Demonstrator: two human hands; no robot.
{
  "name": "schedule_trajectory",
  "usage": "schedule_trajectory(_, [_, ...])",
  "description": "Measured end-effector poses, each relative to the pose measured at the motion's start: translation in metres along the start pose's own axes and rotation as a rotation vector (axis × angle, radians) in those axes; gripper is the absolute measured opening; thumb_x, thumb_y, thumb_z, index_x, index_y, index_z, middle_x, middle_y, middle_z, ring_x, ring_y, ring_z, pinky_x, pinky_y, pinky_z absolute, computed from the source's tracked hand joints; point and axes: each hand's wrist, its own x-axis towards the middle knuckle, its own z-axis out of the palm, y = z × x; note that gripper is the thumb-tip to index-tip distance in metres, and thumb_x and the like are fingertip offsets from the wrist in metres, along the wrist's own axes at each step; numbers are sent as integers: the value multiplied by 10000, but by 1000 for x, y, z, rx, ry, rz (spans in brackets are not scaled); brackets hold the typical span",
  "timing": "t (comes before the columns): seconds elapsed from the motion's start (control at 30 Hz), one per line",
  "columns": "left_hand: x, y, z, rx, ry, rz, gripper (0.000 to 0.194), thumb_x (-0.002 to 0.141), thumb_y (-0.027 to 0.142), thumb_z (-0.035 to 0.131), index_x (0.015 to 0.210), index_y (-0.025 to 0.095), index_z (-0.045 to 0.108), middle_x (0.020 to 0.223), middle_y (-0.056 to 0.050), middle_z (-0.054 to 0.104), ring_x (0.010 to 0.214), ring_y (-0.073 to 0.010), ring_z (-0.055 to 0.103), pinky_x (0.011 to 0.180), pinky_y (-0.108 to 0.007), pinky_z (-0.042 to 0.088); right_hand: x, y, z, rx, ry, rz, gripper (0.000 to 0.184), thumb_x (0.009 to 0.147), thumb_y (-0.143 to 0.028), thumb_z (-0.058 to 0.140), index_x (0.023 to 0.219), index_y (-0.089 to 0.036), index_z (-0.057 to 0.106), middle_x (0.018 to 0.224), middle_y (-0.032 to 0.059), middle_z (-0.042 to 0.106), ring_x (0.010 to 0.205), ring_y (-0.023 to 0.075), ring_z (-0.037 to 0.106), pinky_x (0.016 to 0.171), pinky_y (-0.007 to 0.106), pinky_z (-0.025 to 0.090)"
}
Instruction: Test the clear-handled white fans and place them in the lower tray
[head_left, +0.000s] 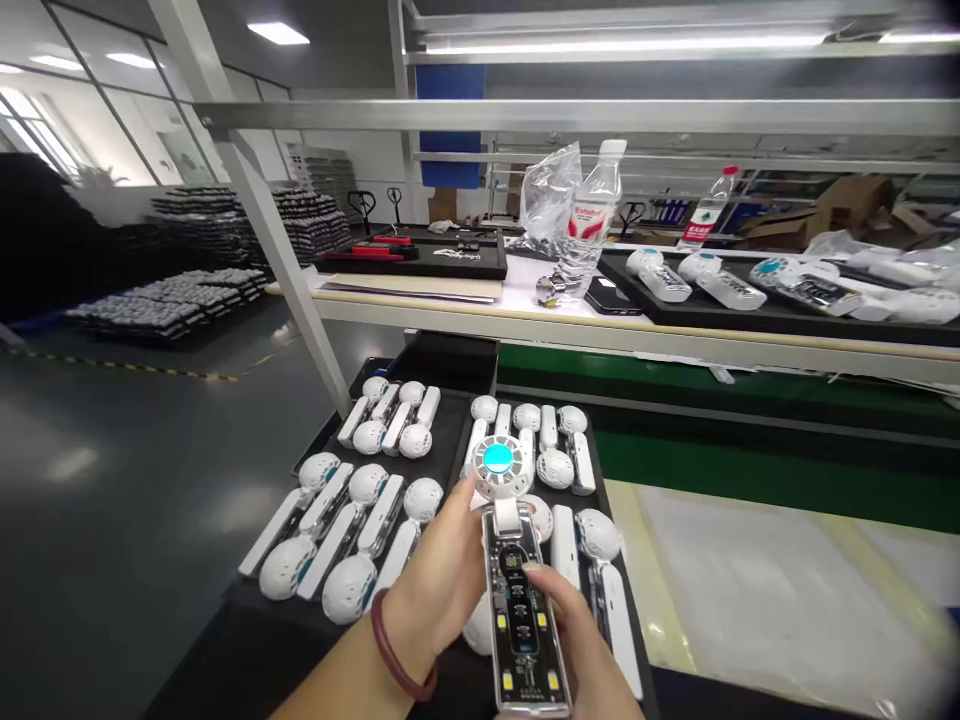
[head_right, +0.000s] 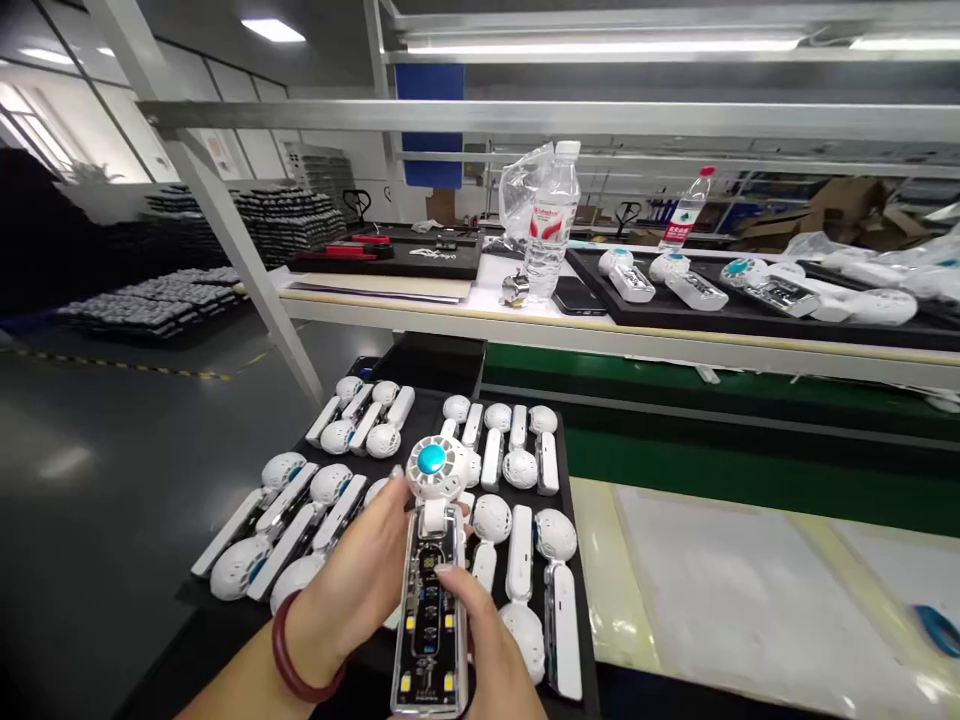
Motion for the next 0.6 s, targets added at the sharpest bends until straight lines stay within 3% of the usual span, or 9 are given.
schedule_trajectory(0.1, [-7,-3,-32,330,156,122,490,817,463,404,1263,278,323,1256,-55,454,1179,-216,391,964,-386,346,33,-4,-3,-139,-8,3,659,570,-346,682,1164,-260,407,1193,43,485,1069,222,488,901,314,406])
schedule_trajectory(0.23, [-23,5,-96,821,379,237,410,814,447,386,1175,261,434,1342,-36,343,1262,-209,261,1064,-399,207,103,-17,5,-506,-16,-56,600,690,-399,594,1229,-311,344,1233,12,457,1080,187,482,870,300,419])
schedule_trajectory(0.4, [-12,60,-208,1312,703,284,533,755,494,386,1207,216,437,1398,-66,228,1310,-252,106,1085,-444,85,208,-28,46,-845,5,-117,610,667,-363,632,1216,-242,396,986,84,562,825,242,581,673,326,454])
schedule_trajectory(0.47, [3,90,-257,1274,820,207,661,694,494,438,1220,94,424,1404,-151,209,1318,-285,48,1087,-416,-9,239,-25,64,-964,-1,-108,586,642,-327,661,1176,-212,447,922,110,566,768,266,580,627,335,435])
schedule_trajectory(0.5, [10,102,-280,1219,812,141,715,675,497,455,1218,34,411,1391,-193,229,1318,-304,49,1086,-405,-25,249,-22,71,-1026,-4,-104,571,630,-312,674,1151,-200,469,908,120,566,777,279,573,637,346,426])
schedule_trajectory(0.6, [25,123,-330,1018,685,-35,691,730,549,401,1262,109,378,1364,-136,341,1297,-279,206,1073,-401,159,263,-8,84,-1181,-22,-101,503,639,-319,676,1093,-195,498,904,123,565,848,299,538,707,386,396])
